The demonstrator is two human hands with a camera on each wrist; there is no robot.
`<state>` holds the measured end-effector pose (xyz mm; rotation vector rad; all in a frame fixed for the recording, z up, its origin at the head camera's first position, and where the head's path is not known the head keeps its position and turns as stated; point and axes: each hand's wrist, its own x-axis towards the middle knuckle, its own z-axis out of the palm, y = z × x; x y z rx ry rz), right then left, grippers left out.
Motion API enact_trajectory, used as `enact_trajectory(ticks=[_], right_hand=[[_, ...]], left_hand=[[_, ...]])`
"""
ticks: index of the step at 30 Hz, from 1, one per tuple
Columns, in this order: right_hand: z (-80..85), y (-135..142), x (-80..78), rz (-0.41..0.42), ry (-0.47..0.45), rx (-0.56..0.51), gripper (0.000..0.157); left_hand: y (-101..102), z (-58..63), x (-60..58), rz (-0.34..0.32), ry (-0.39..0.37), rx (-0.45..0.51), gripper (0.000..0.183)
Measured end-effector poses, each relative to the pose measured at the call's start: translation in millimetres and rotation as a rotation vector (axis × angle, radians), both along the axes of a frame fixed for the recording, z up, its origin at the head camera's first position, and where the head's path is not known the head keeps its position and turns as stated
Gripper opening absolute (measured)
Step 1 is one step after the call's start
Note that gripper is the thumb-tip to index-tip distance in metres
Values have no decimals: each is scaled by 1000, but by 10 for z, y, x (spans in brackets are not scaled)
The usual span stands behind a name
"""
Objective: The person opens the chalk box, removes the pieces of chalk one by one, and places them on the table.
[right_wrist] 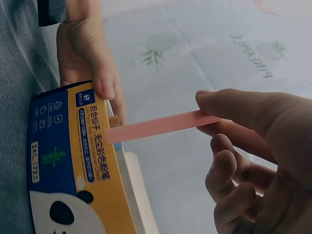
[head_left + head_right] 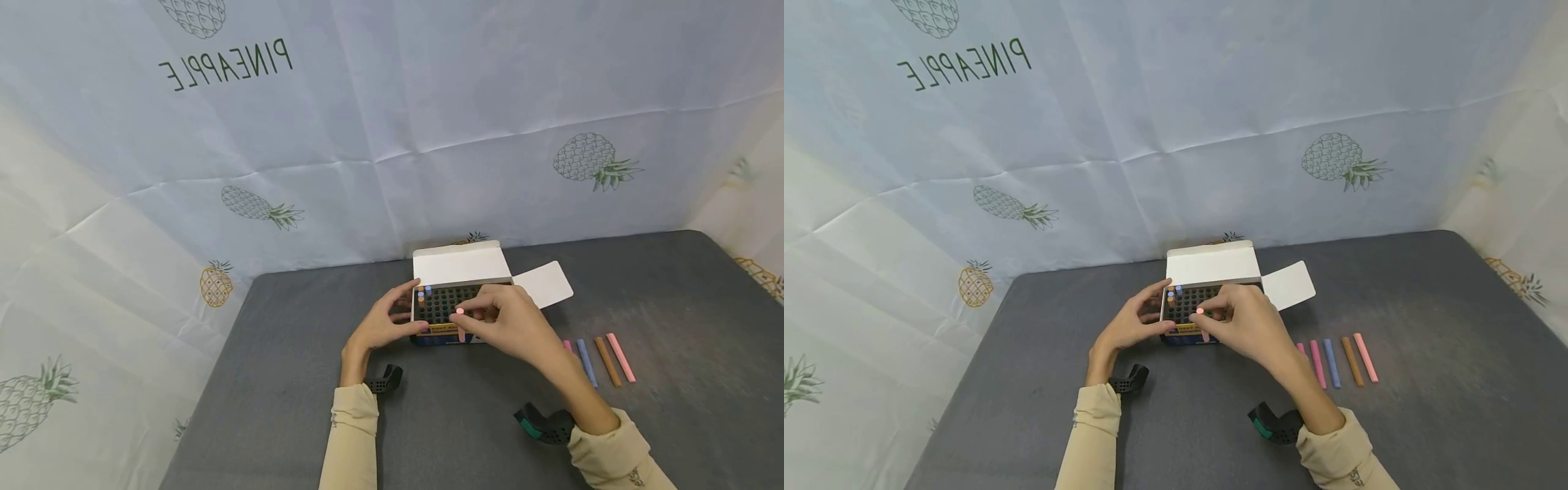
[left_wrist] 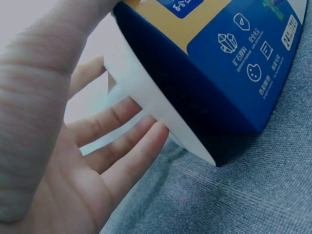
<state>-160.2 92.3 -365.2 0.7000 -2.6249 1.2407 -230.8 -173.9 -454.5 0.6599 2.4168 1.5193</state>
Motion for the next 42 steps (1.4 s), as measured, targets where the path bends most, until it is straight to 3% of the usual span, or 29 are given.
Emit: enact_trajectory(ticks=[5,16,23,28,37,42], right_hand=[[21,69,54,6,-1,32,7],[120,260,171,101,-65,124,23],[173,446,168,112,-160,161,4],[187,614,130,140,-218,179,7],[178,965,66,36,-311,278,18],[151,1210,23,-28,-374,351,21]], left_hand=[[6,5,-4,10,-6,-1,80],[2,6,-6,2,-14,3,80],[2,8,-11,-6,-24,10,81],[5,25,-14,-3,-24,-13,83],[28,187,34,-16,-49,-23,81],[14,94,9,1,-37,-6,81]])
